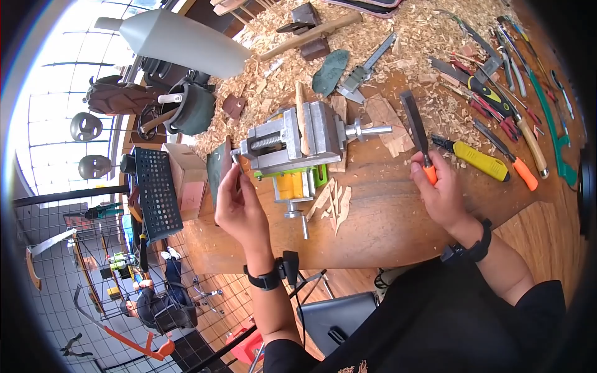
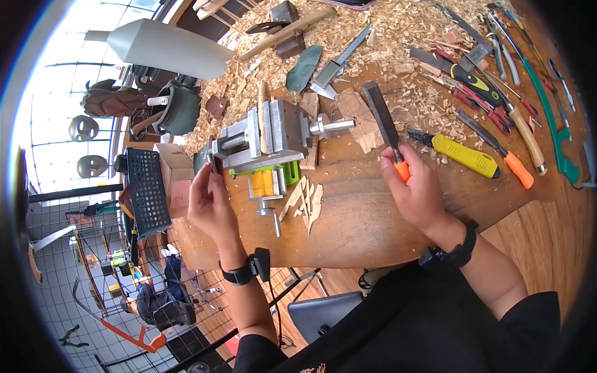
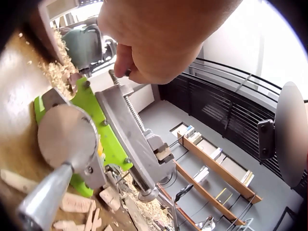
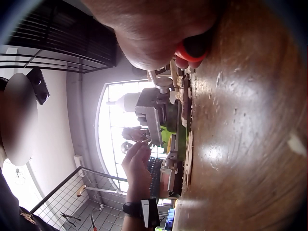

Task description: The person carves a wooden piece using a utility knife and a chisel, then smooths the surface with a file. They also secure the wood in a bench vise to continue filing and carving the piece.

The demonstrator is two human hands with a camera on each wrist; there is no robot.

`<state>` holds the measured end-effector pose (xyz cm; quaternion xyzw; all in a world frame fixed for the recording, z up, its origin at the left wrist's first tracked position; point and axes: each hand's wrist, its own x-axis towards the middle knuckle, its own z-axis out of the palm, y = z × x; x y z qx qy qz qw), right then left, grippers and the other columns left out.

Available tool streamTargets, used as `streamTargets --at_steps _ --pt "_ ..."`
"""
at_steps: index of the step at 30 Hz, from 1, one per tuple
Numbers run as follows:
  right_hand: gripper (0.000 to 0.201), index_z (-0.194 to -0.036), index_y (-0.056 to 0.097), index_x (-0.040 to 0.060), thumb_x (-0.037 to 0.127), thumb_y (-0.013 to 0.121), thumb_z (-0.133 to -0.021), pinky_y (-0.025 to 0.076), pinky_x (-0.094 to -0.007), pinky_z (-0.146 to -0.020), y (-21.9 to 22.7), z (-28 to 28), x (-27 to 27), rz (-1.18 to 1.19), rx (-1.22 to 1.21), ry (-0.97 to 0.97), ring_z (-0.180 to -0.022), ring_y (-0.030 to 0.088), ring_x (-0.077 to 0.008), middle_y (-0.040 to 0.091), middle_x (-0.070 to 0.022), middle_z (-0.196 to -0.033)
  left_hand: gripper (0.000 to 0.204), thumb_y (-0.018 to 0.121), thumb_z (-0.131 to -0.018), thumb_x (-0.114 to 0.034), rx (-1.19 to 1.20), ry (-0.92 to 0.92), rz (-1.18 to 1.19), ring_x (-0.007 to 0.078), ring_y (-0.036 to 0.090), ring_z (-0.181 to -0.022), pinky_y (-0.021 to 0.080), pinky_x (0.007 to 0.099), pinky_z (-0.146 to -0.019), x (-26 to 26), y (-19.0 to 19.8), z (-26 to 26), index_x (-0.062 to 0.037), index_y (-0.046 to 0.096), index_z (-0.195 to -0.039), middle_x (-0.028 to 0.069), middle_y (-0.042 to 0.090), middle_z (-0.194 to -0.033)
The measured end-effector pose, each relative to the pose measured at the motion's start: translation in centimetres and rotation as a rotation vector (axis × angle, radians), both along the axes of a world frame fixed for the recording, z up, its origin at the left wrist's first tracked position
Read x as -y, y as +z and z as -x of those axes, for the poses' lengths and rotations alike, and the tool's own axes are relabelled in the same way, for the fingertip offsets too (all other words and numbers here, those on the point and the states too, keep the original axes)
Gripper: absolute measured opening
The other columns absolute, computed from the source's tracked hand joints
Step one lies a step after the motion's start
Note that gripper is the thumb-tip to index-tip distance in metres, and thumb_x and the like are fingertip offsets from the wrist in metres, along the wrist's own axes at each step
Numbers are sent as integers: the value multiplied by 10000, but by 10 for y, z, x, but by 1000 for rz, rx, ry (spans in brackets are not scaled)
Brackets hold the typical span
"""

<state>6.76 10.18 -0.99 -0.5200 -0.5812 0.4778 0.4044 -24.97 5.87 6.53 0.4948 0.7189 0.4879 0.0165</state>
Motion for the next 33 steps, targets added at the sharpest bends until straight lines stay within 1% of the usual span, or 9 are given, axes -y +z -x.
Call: streamTargets --at_steps 5,7,12,15,20,25,28,31,33 --pt "153 -1034 626 9 149 632 -971 500 -321 -670 -3 1 1 -32 -17 -14 -716 656 -196 661 -122 -782 355 620 -959 41 136 27 -85 181 674 -1059 530 303 -957 -1 -22 16 112 558 -1302 145 687 -1171" --pt "152 -1032 627 9 148 632 -970 500 -322 -665 -4 1 1 -49 -18 -19 -710 656 -198 659 -122 -775 350 634 -946 54 377 20 -82 185 671 -1061 540 297 -943 -7 -29 37 124 566 -1281 169 684 -1163" --pt "147 -1022 629 16 154 631 -971 495 -324 -637 -2 2 0 -56 -15 -18 -667 648 -195 650 -111 -741 219 696 -957 -125 486 15 201 90 635 -686 523 215 -614 -26 -12 59 86 713 -1015 44 681 -798" --pt "152 -1020 630 19 163 630 -973 490 -323 -627 -2 2 0 -63 -12 -29 -657 643 -188 645 -108 -732 238 715 -944 -161 348 -64 435 81 635 -687 486 213 -581 -30 6 67 56 721 -1043 30 688 -808" --pt "161 -1028 629 17 168 631 -973 486 -319 -617 -1 0 0 -52 -10 -17 -652 638 -181 643 -102 -725 246 651 -988 -166 350 -65 467 101 679 -855 511 226 -680 -14 31 57 8 700 -1155 41 737 -981" --pt "163 -1035 628 16 166 634 -973 484 -315 -619 -2 1 1 -54 -2 -5 -653 634 -176 642 -101 -727 252 627 -987 -85 317 -147 429 97 673 -851 524 232 -693 -4 12 71 19 675 -1212 53 727 -1009" --pt "161 -1036 627 14 162 633 -973 488 -318 -625 -5 2 0 -67 -49 -11 -658 636 -178 642 -103 -732 223 636 -971 -49 288 -195 504 83 650 -831 527 226 -701 -14 2 78 25 681 -1177 33 706 -977" --pt "158 -1035 626 14 158 633 -972 492 -322 -632 -2 0 0 -70 -27 -5 -664 640 -184 644 -106 -737 59 613 -954 16 416 -267 501 61 596 -757 536 225 -692 -27 -3 84 18 657 -916 -12 626 -851" --pt "153 -1029 625 15 156 633 -971 493 -325 -636 -2 0 0 -60 -25 -6 -666 643 -191 648 -109 -740 48 610 -958 9 428 -296 521 69 613 -784 541 223 -718 -30 -6 90 9 653 -937 -7 640 -872"
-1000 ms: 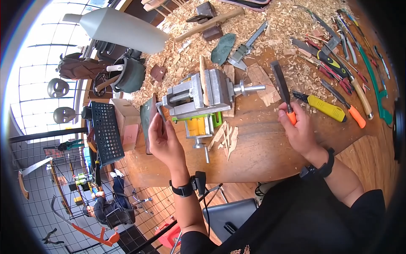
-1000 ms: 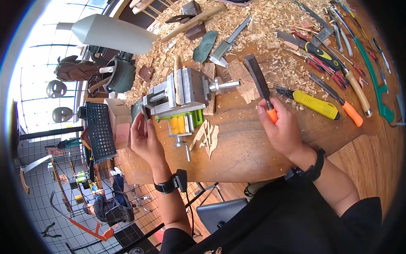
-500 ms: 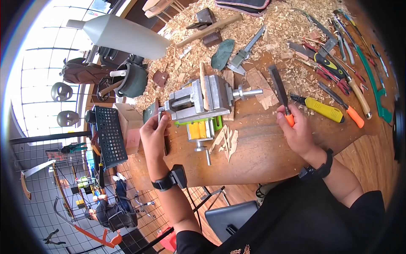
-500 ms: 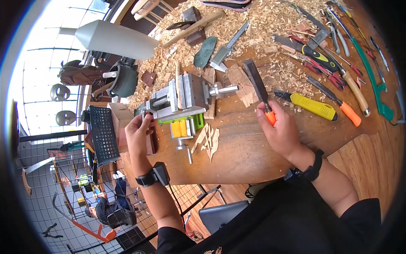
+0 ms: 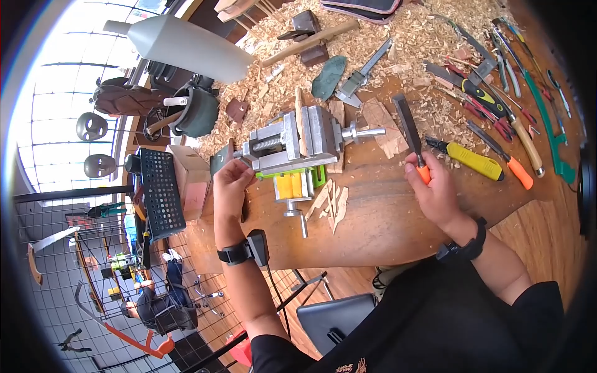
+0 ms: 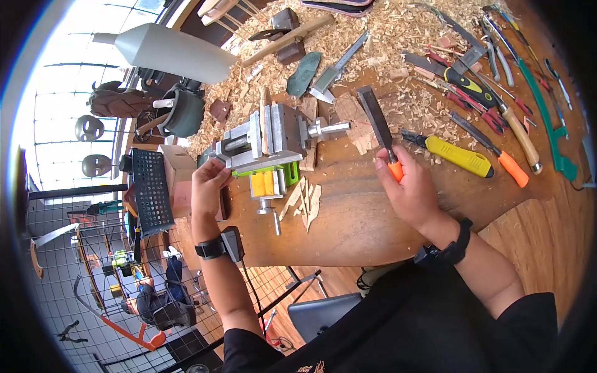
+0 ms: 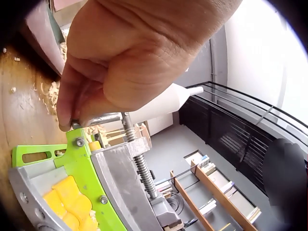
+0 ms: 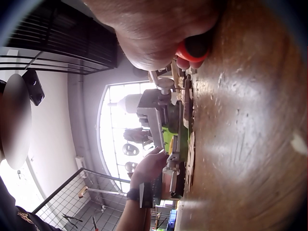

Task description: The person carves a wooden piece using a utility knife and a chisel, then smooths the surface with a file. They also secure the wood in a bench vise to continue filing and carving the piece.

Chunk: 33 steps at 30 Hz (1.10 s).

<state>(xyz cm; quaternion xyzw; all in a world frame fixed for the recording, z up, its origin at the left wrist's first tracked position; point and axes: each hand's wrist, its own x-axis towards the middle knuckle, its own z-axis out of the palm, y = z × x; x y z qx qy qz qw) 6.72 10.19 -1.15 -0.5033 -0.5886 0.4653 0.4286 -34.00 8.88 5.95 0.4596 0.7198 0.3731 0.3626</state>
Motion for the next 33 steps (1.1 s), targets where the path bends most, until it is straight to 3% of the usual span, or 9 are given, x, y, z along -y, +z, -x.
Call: streamTargets --at_steps 8,12,15,18,20,22,23,29,33 --pt "148 -1021 624 16 153 632 -966 488 -325 -628 -3 -1 0 -11 2 3 -655 632 -190 640 -107 -730 56 587 -972 4 -26 -53 37 76 619 -813 537 228 -765 -2 -2 0 -1 640 -953 -2 640 -896" --pt "152 -1024 625 15 154 636 -964 485 -323 -633 -3 1 1 8 -7 -5 -663 625 -180 641 -110 -739 66 582 -963 27 -98 -18 -82 66 597 -767 541 235 -702 0 -10 -14 27 629 -916 -1 635 -841" --pt "159 -1031 626 14 160 632 -969 482 -316 -639 -6 2 0 12 -22 -7 -673 621 -170 648 -105 -751 102 573 -960 15 -213 5 -123 79 615 -770 537 252 -703 1 -16 -14 39 652 -1019 57 705 -900" --pt "168 -1033 626 12 169 631 -973 479 -309 -643 -4 3 -3 44 -39 -10 -681 609 -150 651 -89 -759 52 588 -965 -9 -434 6 -114 74 608 -787 541 270 -722 2 -16 -17 32 614 -945 36 651 -875" --pt "176 -1030 624 11 179 629 -978 476 -307 -641 5 4 -9 52 -64 -14 -682 600 -138 648 -80 -760 141 603 -972 -57 -631 4 -146 121 636 -785 538 296 -717 7 -6 -32 68 642 -1026 103 689 -895" --pt "184 -1027 622 11 189 628 -983 473 -306 -639 17 9 -18 60 -90 -32 -683 590 -126 645 -72 -760 270 618 -978 -131 -710 406 -536 284 704 -848 553 358 -768 11 6 -76 69 647 -1157 196 710 -1057" --pt "196 -1025 620 8 201 624 -990 468 -303 -638 24 12 -24 66 -129 -23 -683 578 -117 641 -66 -760 399 662 -970 -254 -576 445 -530 339 698 -957 545 405 -836 14 15 -99 70 642 -1202 223 682 -1132" --pt "198 -1005 629 10 205 630 -977 468 -308 -484 45 36 -58 232 -251 184 -492 555 -112 670 -58 -776 851 735 -793 -636 -1033 250 -285 414 613 -1086 482 480 -937 1 27 -196 103 629 -1201 252 656 -1122" --pt "195 -1019 637 -2 140 663 -888 482 -300 -537 42 37 -49 155 -174 114 -564 601 -120 664 -60 -716 829 785 -754 -563 -1033 242 -187 409 600 -1089 472 484 -944 -7 22 -199 105 617 -1216 246 645 -1107"
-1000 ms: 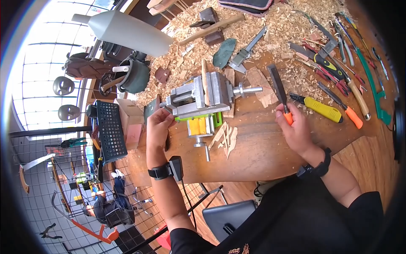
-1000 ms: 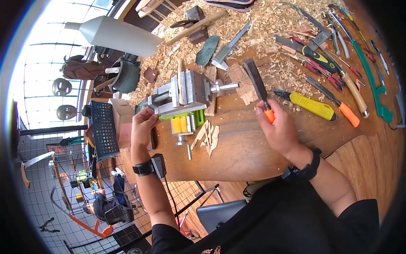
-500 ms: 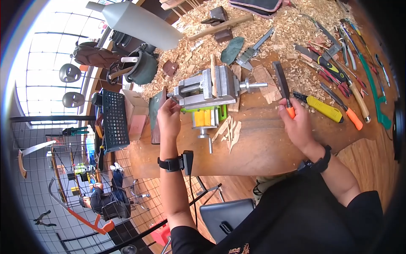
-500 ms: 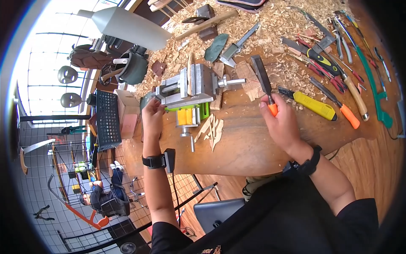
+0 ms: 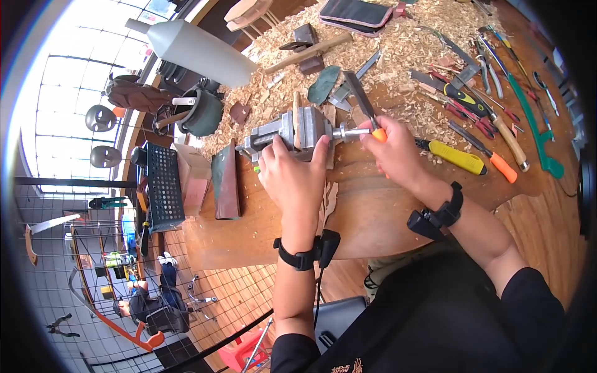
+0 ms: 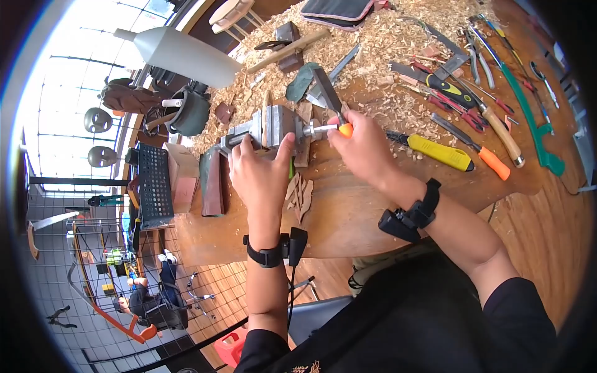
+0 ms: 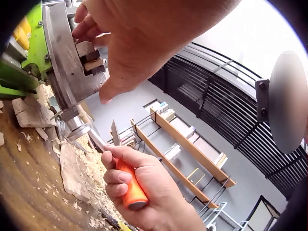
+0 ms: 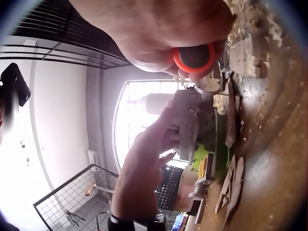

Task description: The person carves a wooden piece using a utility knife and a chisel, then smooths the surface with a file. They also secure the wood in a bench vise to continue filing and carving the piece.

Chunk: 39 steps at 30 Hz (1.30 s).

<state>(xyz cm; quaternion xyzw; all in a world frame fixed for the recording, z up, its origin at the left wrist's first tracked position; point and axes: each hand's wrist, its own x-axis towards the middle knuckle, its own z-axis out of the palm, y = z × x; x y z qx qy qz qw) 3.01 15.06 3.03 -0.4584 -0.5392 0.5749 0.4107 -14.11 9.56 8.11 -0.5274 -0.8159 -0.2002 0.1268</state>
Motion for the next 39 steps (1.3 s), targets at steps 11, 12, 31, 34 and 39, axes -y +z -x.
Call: streamTargets --at_steps 11,12,31,34,39 --pt "179 -1002 655 -3 147 678 -906 511 -339 -617 1 -21 107 97 -48 39 -664 676 -210 694 -146 -767 689 858 -686 -235 275 -483 59 324 611 -1040 494 410 -926 24 19 35 62 621 -1261 171 639 -1092" --pt "168 -1003 654 2 140 676 -910 515 -343 -623 8 -26 109 110 -19 109 -671 681 -226 694 -155 -779 701 863 -677 -225 304 -528 134 314 614 -1032 495 395 -921 25 26 37 63 620 -1269 168 638 -1093" --pt "276 -1056 617 -31 239 583 -1009 506 -341 -621 32 -61 116 207 -26 151 -662 687 -227 658 -140 -700 749 940 -639 -306 219 -300 -173 298 575 -876 487 416 -772 41 -19 -33 33 641 -1236 140 576 -941" --pt "284 -1116 591 -47 210 587 -995 520 -355 -647 57 -65 109 245 8 179 -698 704 -248 678 -151 -735 723 923 -669 -349 153 -183 -227 339 576 -905 483 440 -792 39 -20 -55 47 638 -1203 159 580 -962" --pt "406 -1272 486 -81 137 599 -948 536 -382 -706 63 -56 105 51 37 170 -764 711 -264 703 -170 -863 758 911 -669 -334 148 -187 -283 385 560 -973 465 490 -867 36 -30 -61 56 604 -1242 193 578 -1026"
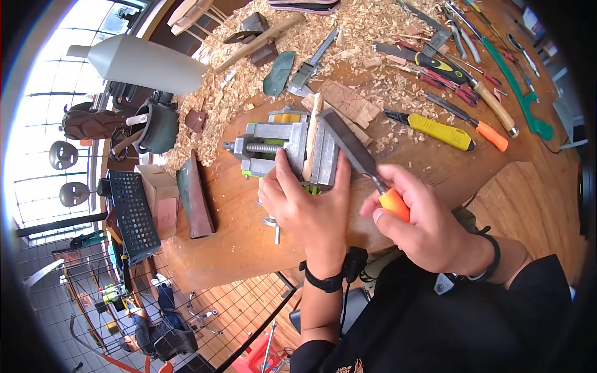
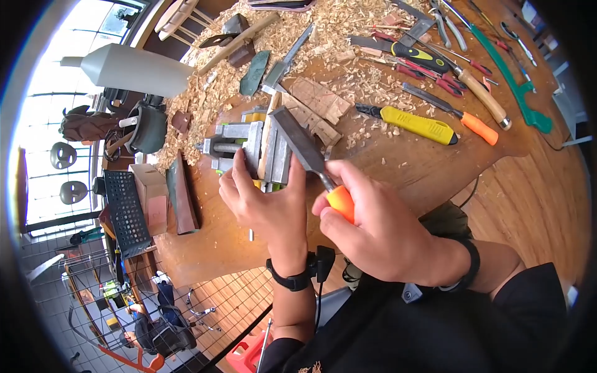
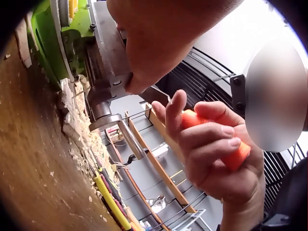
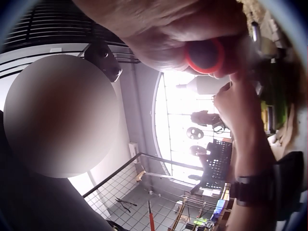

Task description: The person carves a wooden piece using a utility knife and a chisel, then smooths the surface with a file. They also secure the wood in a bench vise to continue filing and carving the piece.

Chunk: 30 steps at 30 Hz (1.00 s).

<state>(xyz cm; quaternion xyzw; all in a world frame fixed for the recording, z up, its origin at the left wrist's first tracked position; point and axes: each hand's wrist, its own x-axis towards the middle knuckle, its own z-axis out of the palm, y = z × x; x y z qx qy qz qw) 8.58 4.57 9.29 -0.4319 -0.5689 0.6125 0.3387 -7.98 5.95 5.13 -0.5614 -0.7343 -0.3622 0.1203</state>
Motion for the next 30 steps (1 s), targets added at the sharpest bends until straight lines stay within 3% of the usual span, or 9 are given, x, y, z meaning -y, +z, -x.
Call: streamTargets --at_steps 4,6,10,16,22,23,24,26,30 --pt "522 -1355 403 -102 135 618 -942 541 -390 -760 21 6 -4 162 -53 43 -800 697 -258 702 -157 -1010 774 879 -682 -314 -42 -9 -6 410 544 -1019 445 512 -920 2 -4 0 55 573 -1290 212 578 -1096" --pt "568 -1399 383 -98 172 631 -965 535 -372 -802 28 9 -3 581 -231 16 -837 672 -223 683 -119 -1024 783 866 -691 -320 -43 -31 2 417 538 -1033 436 519 -939 2 -4 1 54 561 -1308 217 578 -1124" --pt "600 -1442 370 -69 206 637 -980 524 -343 -848 22 11 -2 587 -251 -33 -885 641 -183 651 -97 -1043 809 841 -717 -386 -124 -8 23 412 534 -1030 422 517 -928 3 -7 2 48 547 -1332 209 579 -1158" --pt "505 -1396 427 -33 141 619 -963 514 -360 -906 19 9 -1 221 -127 -62 -981 652 -207 659 -138 -1116 824 840 -743 -441 -115 -19 -19 397 528 -1027 420 502 -906 2 -11 3 45 548 -1341 203 573 -1178" --pt "404 -1305 523 -14 113 615 -933 527 -422 -849 20 1 -6 -205 281 -186 -988 682 -380 681 -241 -1050 767 825 -783 -394 -71 -25 -14 428 506 -1134 393 535 -991 3 -6 -1 41 544 -1348 224 551 -1244" --pt "370 -1295 549 -17 75 618 -943 502 -316 -887 24 -1 -6 -168 321 -186 -1000 660 -184 688 -148 -1096 756 819 -791 -385 -110 -38 -29 443 489 -1201 365 549 -1042 1 -3 -1 42 543 -1350 234 548 -1275" --pt "370 -1295 549 -17 75 618 -943 502 -316 -887 26 -1 -6 -166 322 -188 -1000 660 -184 688 -148 -1096 746 813 -798 -376 -150 -52 -44 459 471 -1269 336 563 -1093 -1 -3 0 43 542 -1353 244 545 -1306" --pt "346 -1255 570 -15 108 616 -935 528 -438 -818 27 -1 -7 -229 385 -187 -952 669 -412 678 -233 -1051 751 807 -802 -367 -128 -101 -12 468 449 -1317 309 585 -1115 -5 -3 4 52 530 -1361 249 543 -1333" --pt "328 -1245 582 -22 104 604 -943 531 -447 -761 16 0 -5 -451 474 -172 -871 667 -401 669 -206 -1000 721 794 -816 -310 -12 -186 -8 464 429 -1384 251 625 -1157 -14 -7 2 72 518 -1362 252 555 -1360"
